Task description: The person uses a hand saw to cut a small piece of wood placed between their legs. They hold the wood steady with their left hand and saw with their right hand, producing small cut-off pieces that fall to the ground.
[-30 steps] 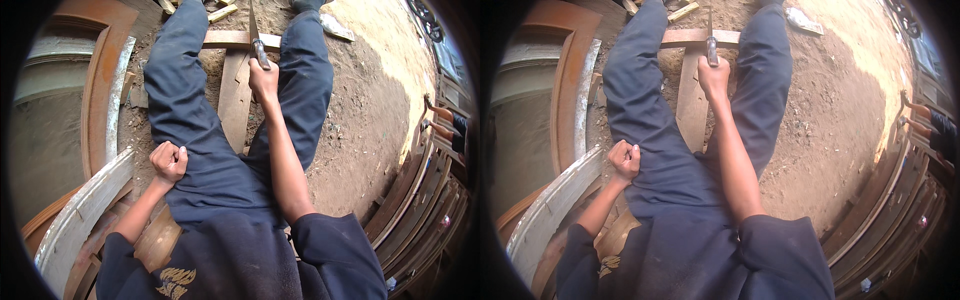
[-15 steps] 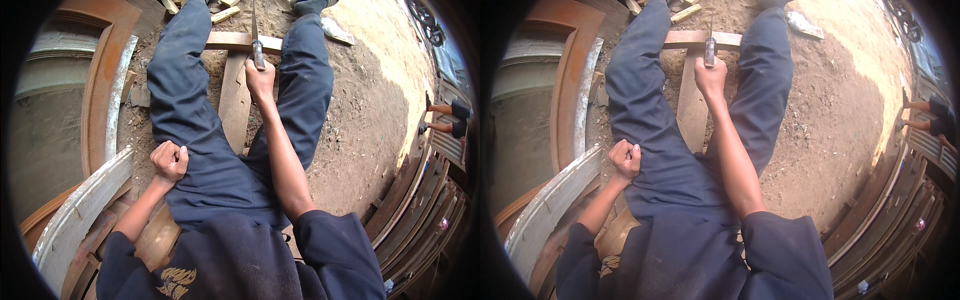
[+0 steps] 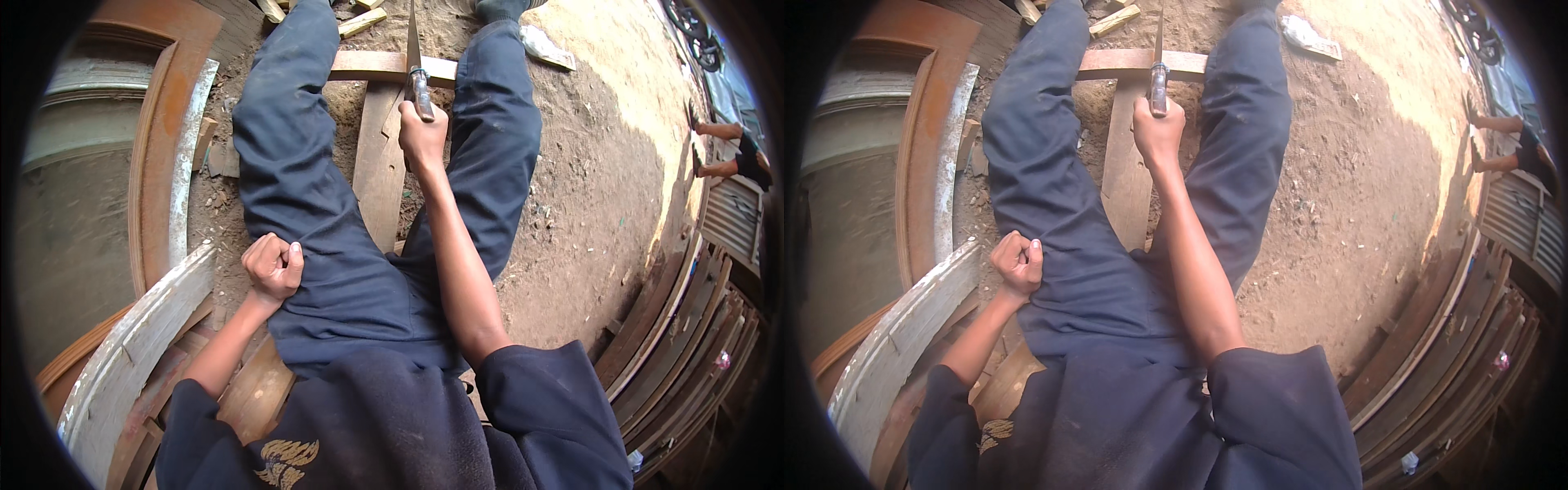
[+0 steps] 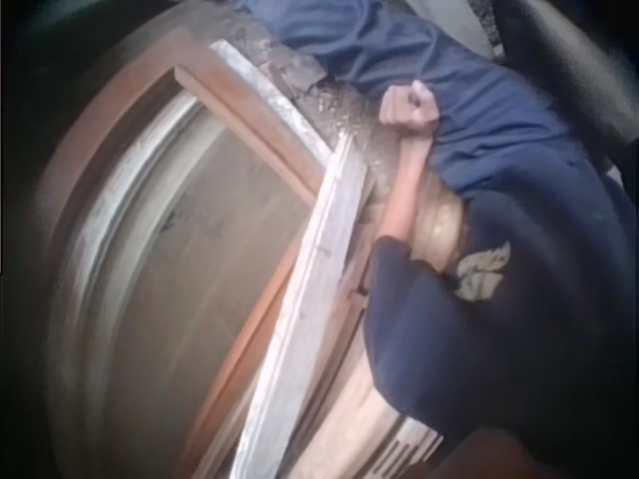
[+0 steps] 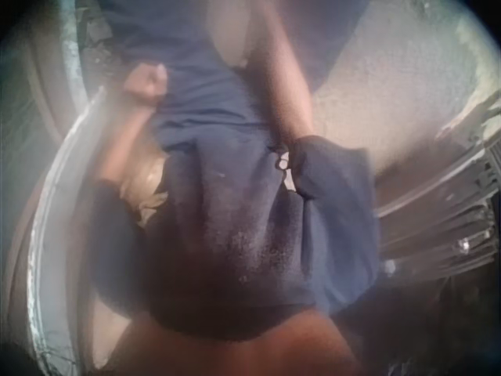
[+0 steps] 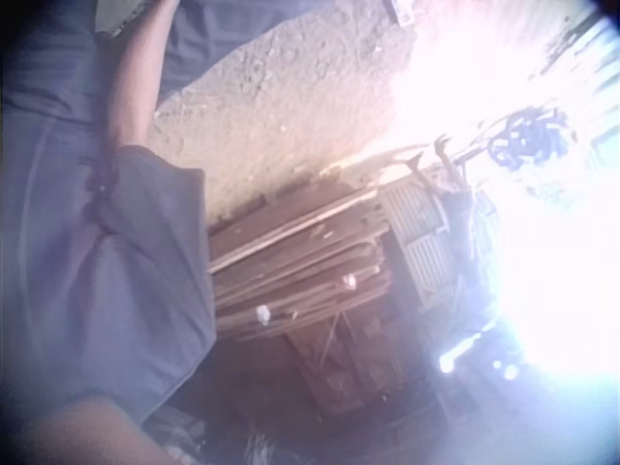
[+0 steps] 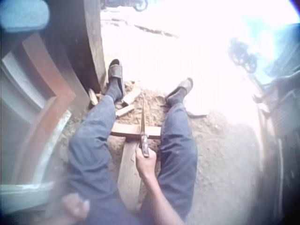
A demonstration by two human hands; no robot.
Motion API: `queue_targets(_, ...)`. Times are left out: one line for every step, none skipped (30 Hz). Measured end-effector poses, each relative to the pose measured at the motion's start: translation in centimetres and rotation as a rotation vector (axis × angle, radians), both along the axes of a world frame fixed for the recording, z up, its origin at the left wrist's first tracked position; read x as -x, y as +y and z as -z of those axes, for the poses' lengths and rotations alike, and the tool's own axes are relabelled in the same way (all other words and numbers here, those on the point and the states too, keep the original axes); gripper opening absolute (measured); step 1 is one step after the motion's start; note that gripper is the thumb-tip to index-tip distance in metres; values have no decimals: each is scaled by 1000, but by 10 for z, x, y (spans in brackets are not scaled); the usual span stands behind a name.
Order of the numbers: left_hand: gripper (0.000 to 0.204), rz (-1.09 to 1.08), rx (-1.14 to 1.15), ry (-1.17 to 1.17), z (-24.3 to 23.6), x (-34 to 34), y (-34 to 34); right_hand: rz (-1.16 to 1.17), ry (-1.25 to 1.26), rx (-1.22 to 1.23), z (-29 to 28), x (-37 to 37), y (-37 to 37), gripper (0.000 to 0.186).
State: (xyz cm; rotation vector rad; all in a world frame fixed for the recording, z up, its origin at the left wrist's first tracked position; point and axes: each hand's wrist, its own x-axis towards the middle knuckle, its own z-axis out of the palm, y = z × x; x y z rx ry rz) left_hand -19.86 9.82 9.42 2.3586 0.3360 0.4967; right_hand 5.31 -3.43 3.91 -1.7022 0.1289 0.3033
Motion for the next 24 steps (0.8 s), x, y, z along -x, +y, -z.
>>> queue_targets(30,7,-7,-6,0,-1,0,-4,-28,17,2,3,-3,26)
queue_targets(30,-6,-2,-2,-1,-1,-1,-17,-58,35,7,7,-9,26)
queue_targets(30,-23,0,2,-2,0,-2,8,97,-34,8,20,-17,26)
queue_targets(30,-36,5,6,0,0,-2,18,177,-141,9,37,-27,26)
queue_targets(31,-35,-17,-21,3,2,-2,9,174,-112,7,58,-39,27)
queue_targets(31,-49,-8,-2,5,6,-3,-55,92,-6,-3,81,-51,26)
queue_targets(31,-54,2,9,5,7,-3,-81,5,75,-13,98,-57,25)
queue_targets(31,-54,8,10,4,5,-3,-71,1,84,-14,108,-58,25)
queue_targets(30,-54,9,3,3,6,-3,-91,-36,97,-12,104,-57,25)
queue_targets(30,-50,15,5,4,5,-4,-113,-72,109,-6,93,-53,25)
queue_targets(30,-39,17,9,4,5,-4,-93,-59,65,1,75,-43,25)
queue_targets(30,-26,15,12,3,4,-2,-62,-35,13,3,51,-32,25)
queue_targets(29,1,16,15,3,2,0,-33,21,-30,13,26,-24,27)
queue_targets(29,24,14,3,2,-2,0,14,28,6,6,7,-18,27)
queue_targets(29,18,1,-3,0,-3,-1,4,28,0,8,1,-14,27)
queue_targets(29,14,-10,-9,-1,-4,-1,-3,27,-6,9,-1,-12,26)
queue_targets(29,-5,-13,1,-2,-4,-2,2,101,-51,5,9,-14,26)
queue_targets(29,-23,-12,-2,-1,-2,-3,7,177,-91,-2,27,-22,25)
queue_targets(29,-37,-10,-6,2,-1,-4,-43,93,-23,-1,47,-34,24)
queue_targets(29,-50,-7,-3,3,1,-5,-92,15,45,0,68,-46,23)
queue_targets(29,-54,0,9,5,4,-5,-108,-3,84,-10,91,-54,23)
queue_targets(30,-53,6,23,4,5,-5,-119,-18,123,-16,106,-59,23)
queue_targets(30,-49,12,33,3,6,-5,-149,-19,147,-11,111,-62,23)
queue_targets(30,-47,11,29,3,4,-6,-134,-32,137,-13,103,-56,23)
